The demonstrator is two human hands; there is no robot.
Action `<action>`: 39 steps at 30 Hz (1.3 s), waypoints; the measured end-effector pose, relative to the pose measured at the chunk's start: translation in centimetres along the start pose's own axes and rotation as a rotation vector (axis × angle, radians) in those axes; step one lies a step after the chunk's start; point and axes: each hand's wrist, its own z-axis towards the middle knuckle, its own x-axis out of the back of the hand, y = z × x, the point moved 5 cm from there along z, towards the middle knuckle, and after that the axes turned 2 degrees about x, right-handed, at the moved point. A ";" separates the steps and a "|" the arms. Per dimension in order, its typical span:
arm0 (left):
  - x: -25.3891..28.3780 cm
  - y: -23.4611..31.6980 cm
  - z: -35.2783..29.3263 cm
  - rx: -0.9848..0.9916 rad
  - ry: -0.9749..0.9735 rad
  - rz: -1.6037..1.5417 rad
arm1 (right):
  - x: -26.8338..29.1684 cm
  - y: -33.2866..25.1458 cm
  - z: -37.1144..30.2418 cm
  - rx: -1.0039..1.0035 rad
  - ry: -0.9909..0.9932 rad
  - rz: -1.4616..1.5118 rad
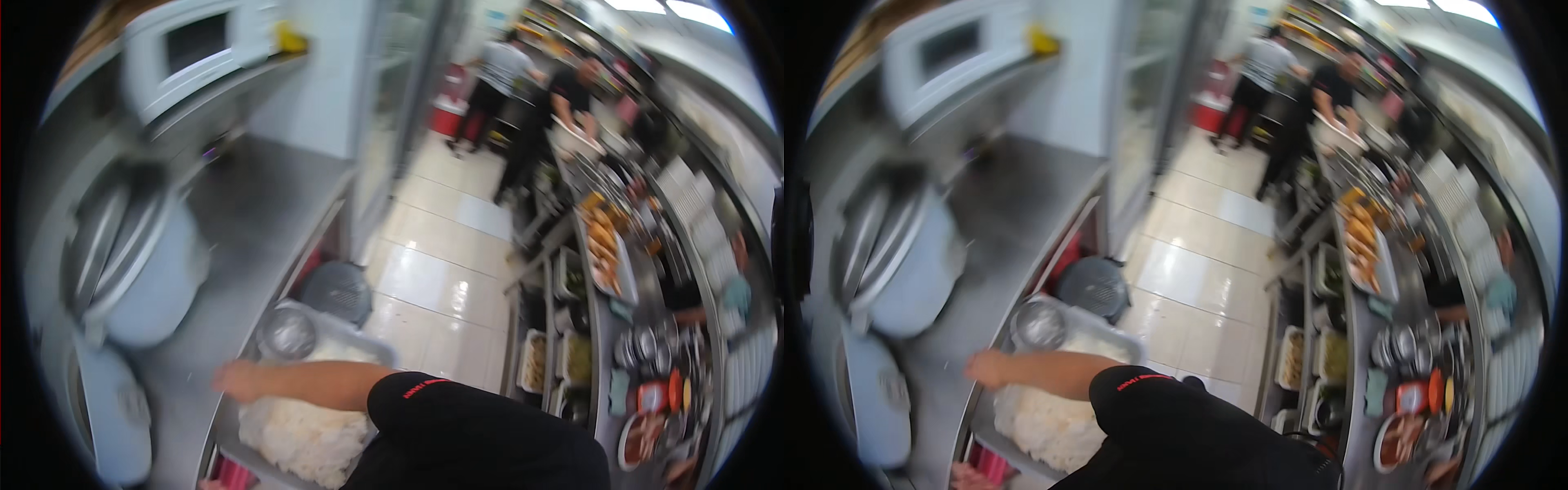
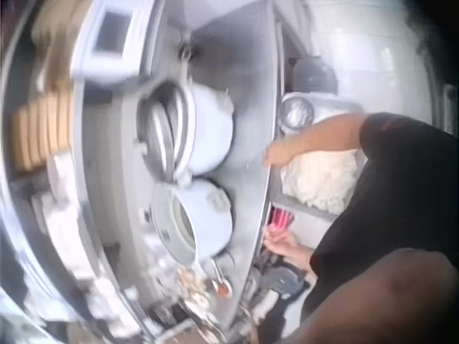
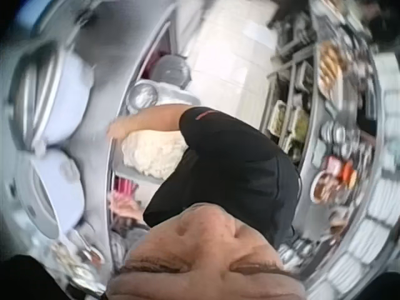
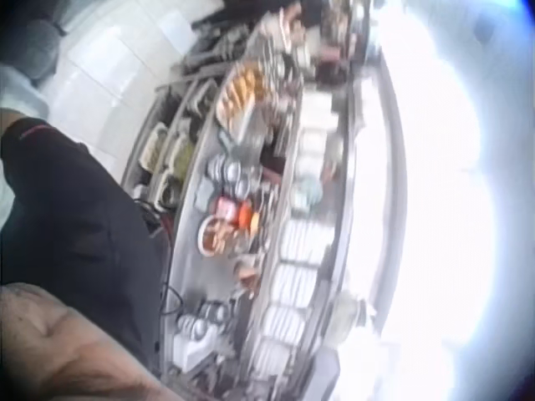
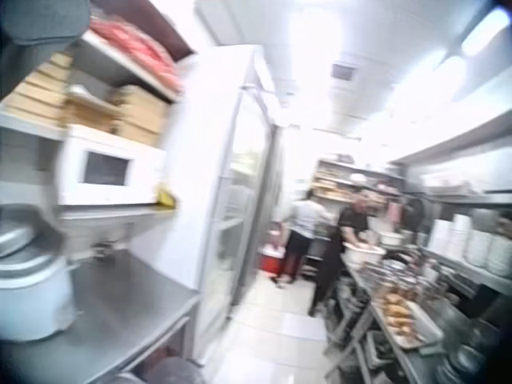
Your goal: The person washes a metal bowl in a sink, wipes down a prep surface with a cloth, and organizes pieces of cooked chicken on a large metal tray by hand. They retrieve additional chicken from a refrigerator and place it onto the tray.
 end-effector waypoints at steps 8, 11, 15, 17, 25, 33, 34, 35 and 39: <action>-19.6 -42.0 -1.0 0.821 -0.601 0.801 | 16.3 15.3 -38.6 -0.461 0.396 0.111; -20.0 -52.1 1.4 0.826 -0.489 1.248 | 22.2 19.8 -56.9 -0.964 0.602 0.040; -18.7 -63.9 6.2 0.828 -0.827 1.636 | 33.5 18.2 -76.9 -1.248 1.142 -0.210; -16.5 -65.4 8.8 0.840 -0.773 1.754 | 37.9 17.0 -83.7 -1.369 1.208 -0.440; -15.8 -77.2 14.9 0.784 -1.547 2.341 | 42.6 12.7 -109.3 -2.516 1.086 -0.663; -25.5 -93.7 27.6 0.837 -1.497 2.500 | 40.1 9.2 -113.6 -2.770 1.254 -0.343; -26.9 -95.2 30.0 0.837 -1.462 2.542 | 40.4 8.9 -114.1 -2.754 1.230 -0.515; -28.4 -97.2 32.2 0.839 -1.433 2.579 | 40.9 8.5 -114.9 -2.758 1.177 -0.669; -36.2 -110.3 37.0 0.597 -1.467 2.542 | 47.6 9.4 -113.9 -2.255 1.640 -0.952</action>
